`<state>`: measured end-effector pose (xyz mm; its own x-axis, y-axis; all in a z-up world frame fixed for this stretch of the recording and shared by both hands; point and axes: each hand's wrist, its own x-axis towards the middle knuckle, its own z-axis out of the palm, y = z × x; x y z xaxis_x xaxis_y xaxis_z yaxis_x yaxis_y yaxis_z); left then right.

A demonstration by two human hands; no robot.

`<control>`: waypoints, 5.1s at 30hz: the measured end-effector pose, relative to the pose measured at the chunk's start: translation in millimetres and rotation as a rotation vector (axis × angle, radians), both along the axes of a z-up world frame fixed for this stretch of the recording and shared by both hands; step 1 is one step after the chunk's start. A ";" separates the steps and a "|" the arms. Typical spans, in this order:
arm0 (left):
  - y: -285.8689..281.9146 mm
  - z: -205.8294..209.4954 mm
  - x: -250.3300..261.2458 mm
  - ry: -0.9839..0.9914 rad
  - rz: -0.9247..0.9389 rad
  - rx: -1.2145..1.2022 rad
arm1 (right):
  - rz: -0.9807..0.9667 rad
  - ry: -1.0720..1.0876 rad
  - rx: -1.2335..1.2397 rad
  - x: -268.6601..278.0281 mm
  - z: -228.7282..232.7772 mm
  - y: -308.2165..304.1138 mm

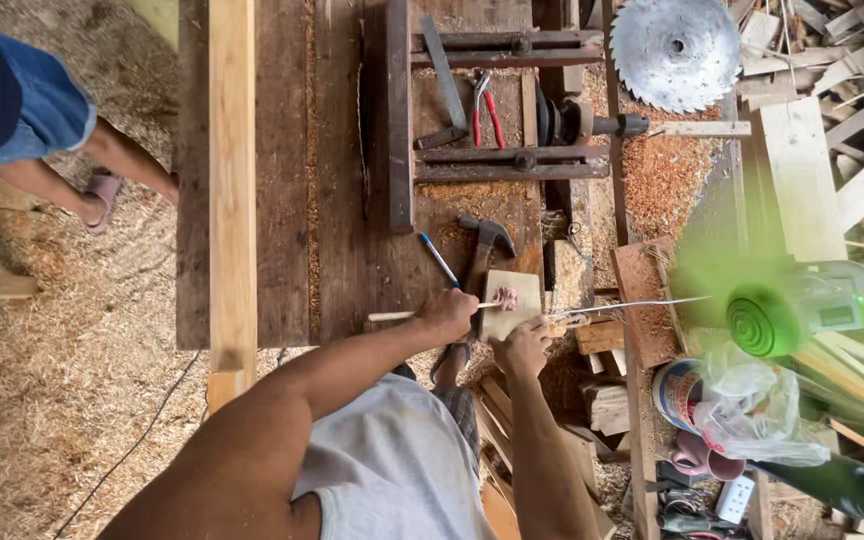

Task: The person mixes a reddish paste on a small wooden block using a thin stick, then applies the paste to a small wooden piece. The person also uses a hammer to tap the wooden piece on the workbench.

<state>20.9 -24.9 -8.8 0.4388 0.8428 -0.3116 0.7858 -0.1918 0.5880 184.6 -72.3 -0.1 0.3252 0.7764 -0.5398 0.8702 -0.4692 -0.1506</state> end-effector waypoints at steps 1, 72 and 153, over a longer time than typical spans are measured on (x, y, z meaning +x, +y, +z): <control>7.4 4.0 -2.7 0.028 -0.002 -0.016 | 0.010 0.012 0.034 -4.2 -0.3 16.0; -0.7 12.8 -78.8 -0.310 0.126 0.331 | -0.133 0.226 0.160 -48.9 0.4 -21.8; 22.9 39.4 -85.3 -0.004 -0.042 0.410 | -0.117 0.317 0.084 -38.1 -18.5 -28.1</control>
<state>-64.4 -2.0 30.6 0.4759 0.8782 0.0482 0.7702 -0.4426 0.4592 146.5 -100.5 -18.6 0.2408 0.7898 -0.5641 0.7148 -0.5374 -0.4475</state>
